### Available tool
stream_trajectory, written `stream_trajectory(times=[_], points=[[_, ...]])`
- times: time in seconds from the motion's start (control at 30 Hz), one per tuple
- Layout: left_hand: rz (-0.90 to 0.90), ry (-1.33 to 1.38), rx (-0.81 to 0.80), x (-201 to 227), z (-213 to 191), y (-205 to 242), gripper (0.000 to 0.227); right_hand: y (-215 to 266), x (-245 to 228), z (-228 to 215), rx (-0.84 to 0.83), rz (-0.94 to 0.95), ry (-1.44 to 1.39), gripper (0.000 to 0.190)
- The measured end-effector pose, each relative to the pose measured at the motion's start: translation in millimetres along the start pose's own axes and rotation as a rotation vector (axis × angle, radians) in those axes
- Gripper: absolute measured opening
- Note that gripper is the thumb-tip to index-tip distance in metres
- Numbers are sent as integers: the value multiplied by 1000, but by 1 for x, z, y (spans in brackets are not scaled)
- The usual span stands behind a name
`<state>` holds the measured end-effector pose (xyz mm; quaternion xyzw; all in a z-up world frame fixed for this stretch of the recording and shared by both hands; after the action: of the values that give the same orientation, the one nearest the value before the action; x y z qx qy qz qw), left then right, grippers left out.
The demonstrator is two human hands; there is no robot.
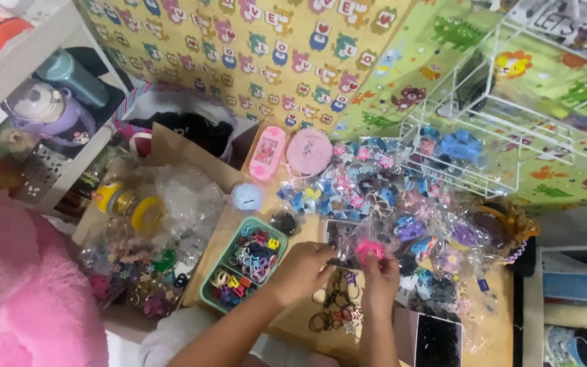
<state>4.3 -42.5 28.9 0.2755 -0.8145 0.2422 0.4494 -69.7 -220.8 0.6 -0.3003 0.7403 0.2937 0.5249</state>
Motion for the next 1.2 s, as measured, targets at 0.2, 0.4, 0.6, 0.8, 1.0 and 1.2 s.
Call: stream_trajectory(times=[0.2, 0.4, 0.6, 0.8, 1.0, 1.2], points=[[64, 37, 86, -5, -2, -11, 28, -2, -32, 14, 238, 155, 1, 39], [106, 77, 118, -7, -5, -12, 29, -59, -43, 39, 329, 81, 126, 23], [127, 40, 174, -20, -2, -13, 25, -119, -27, 59, 549, -236, 134, 39], [133, 22, 134, -18, -4, -14, 22, -137, -28, 69, 561, -372, 228, 29], [140, -25, 125, -17, -5, -14, 22, -139, -8, 65, 511, -148, 178, 31], [145, -9, 148, -13, -13, -15, 14, -116, -32, 74, 490, -76, 17, 22]])
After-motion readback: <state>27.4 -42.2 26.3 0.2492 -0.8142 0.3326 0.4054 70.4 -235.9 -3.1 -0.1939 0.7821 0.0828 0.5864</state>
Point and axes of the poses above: each hand's wrist, its own y-axis away from the middle knuckle, its own z-axis out of the palm, x = y × z, the point moved 3 cm from there along -y, towards the middle knuckle, and after that the axes turned 11 degrees about y, right-handed, at the moved point
